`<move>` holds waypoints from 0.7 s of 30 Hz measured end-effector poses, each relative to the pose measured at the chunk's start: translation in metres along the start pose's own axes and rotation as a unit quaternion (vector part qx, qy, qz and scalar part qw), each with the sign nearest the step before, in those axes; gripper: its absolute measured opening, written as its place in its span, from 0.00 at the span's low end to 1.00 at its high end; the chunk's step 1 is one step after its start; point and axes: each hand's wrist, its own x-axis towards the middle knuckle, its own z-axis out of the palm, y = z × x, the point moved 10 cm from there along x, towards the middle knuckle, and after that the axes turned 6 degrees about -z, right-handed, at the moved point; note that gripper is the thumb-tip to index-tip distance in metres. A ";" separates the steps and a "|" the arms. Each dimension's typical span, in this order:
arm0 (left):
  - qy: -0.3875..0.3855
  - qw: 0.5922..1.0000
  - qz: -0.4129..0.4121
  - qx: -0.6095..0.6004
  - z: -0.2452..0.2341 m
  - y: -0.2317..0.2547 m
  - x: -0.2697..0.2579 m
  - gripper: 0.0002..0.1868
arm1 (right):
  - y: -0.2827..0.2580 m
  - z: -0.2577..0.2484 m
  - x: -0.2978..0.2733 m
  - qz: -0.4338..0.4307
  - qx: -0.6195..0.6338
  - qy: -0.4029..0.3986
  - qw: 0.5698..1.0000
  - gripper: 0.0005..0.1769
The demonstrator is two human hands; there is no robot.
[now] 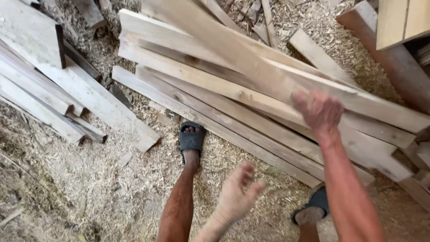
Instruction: Cutting wooden planks with a miter saw and organizing the resulting pieces.
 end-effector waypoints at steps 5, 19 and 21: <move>0.122 0.900 0.094 -0.409 -0.042 -0.031 0.023 0.51 | -0.092 -0.005 -0.105 -0.057 0.068 -0.035 0.995 0.42; 0.180 0.748 0.147 -0.621 -0.064 -0.060 0.009 0.32 | 0.024 0.065 0.099 -0.008 -0.001 -0.241 0.971 0.82; 0.183 0.744 0.139 -0.627 -0.060 -0.070 0.013 0.34 | 0.021 0.063 0.091 0.012 -0.032 -0.265 0.964 0.74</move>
